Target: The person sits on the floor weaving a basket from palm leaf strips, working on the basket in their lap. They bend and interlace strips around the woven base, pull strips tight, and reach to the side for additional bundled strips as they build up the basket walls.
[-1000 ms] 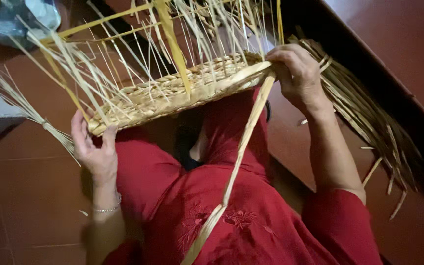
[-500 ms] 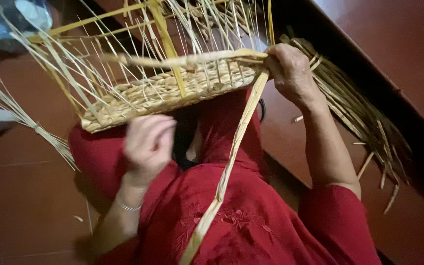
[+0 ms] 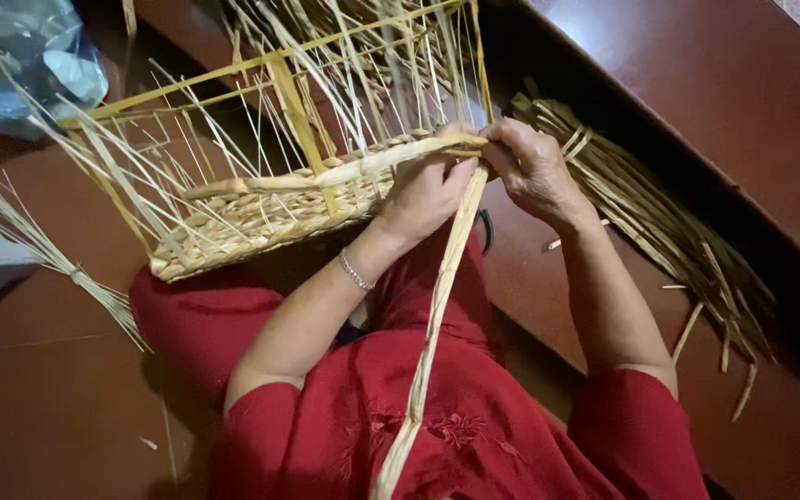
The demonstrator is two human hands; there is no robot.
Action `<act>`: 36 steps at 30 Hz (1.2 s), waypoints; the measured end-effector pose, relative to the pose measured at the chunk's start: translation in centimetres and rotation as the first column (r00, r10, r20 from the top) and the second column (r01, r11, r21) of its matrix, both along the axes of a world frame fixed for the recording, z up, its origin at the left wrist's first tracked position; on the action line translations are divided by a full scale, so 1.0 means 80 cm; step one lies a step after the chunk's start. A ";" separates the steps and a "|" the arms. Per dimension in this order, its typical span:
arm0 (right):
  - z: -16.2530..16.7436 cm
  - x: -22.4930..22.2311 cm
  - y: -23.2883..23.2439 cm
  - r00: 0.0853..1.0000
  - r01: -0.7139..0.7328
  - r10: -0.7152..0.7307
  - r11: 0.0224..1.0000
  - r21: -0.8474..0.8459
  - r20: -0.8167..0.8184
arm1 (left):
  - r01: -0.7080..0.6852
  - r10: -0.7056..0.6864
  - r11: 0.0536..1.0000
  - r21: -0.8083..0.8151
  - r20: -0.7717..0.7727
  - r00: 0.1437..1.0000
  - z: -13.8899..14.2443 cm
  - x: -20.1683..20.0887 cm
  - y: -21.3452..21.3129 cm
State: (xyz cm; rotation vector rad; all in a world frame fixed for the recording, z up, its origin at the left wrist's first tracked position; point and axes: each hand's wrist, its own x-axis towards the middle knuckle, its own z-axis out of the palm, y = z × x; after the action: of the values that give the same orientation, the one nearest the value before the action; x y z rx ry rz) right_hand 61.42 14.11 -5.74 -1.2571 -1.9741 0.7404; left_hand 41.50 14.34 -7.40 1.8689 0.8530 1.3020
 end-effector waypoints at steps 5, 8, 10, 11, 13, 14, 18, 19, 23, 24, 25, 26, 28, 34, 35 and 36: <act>-0.008 0.002 0.002 0.998 0.056 -0.055 0.996 -0.074 0.018 | -0.155 0.155 0.978 -0.137 -0.010 0.988 -0.005 -0.008 -0.032; -0.003 -0.003 0.000 0.995 0.037 -0.054 0.983 -0.180 -0.087 | -0.119 0.104 0.976 -0.182 -0.092 0.990 0.001 -0.011 -0.055; 0.004 -0.008 -0.001 1.000 0.020 -0.021 0.996 -0.087 -0.008 | -0.075 0.069 0.997 -0.022 -0.199 0.977 0.006 -0.013 -0.067; 0.008 -0.011 -0.002 1.000 -0.001 0.001 1.000 0.004 0.004 | -0.047 0.092 0.983 0.177 -0.253 0.963 0.007 -0.013 -0.073; 0.016 -0.017 -0.003 0.998 -0.054 0.048 0.981 0.185 0.035 | 0.016 0.120 0.922 0.387 -0.325 0.938 0.009 -0.013 -0.078; 0.019 -0.019 -0.003 0.998 -0.061 0.055 0.982 0.180 0.042 | 0.038 0.119 0.909 0.414 -0.347 0.930 0.010 -0.013 -0.078; 0.028 -0.022 -0.002 0.992 -0.074 0.055 0.983 0.170 0.115 | -0.058 0.332 0.827 0.560 -0.401 0.854 0.014 -0.025 -0.070; 0.029 -0.022 -0.002 0.989 -0.074 0.049 0.982 0.174 0.143 | -0.099 0.400 0.821 0.562 -0.444 0.802 0.016 -0.032 -0.068; 0.035 -0.013 -0.003 0.989 -0.116 0.102 0.985 0.131 0.110 | -0.142 0.450 0.866 0.479 -0.623 0.640 0.023 -0.063 -0.067; 0.036 -0.011 -0.004 0.992 -0.099 0.090 0.990 0.098 0.093 | -0.125 0.405 0.897 0.424 -0.672 0.621 0.023 -0.065 -0.069; 0.036 -0.010 -0.004 0.994 -0.081 0.076 0.995 0.066 0.077 | -0.120 0.433 0.869 0.480 -0.620 0.654 0.022 -0.065 -0.073; 0.036 -0.008 -0.004 0.992 -0.099 0.092 0.991 0.085 0.088 | -0.117 0.455 0.838 0.533 -0.565 0.688 0.020 -0.062 -0.076; 0.034 -0.007 -0.005 0.986 -0.133 0.120 0.984 0.118 0.113 | -0.079 0.434 0.802 0.592 -0.487 0.758 0.015 -0.052 -0.084; 0.017 -0.006 -0.007 0.999 0.020 -0.024 0.993 0.114 0.034 | -0.008 0.076 0.993 0.114 -0.603 0.794 0.005 -0.030 -0.079; 0.014 -0.005 -0.007 0.999 0.028 -0.030 0.996 0.084 0.026 | -0.043 0.003 0.998 -0.053 -0.597 0.802 0.003 -0.029 -0.068; 0.011 -0.004 -0.007 0.999 0.035 -0.036 0.998 0.053 0.019 | -0.075 -0.068 0.973 -0.220 -0.579 0.813 0.000 -0.026 -0.056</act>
State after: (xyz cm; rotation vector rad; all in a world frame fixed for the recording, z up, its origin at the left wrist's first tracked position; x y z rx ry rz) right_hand 61.13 13.52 -4.84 -1.2693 -1.9687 0.6563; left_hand 39.39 9.85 -7.37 2.0944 1.2598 0.5702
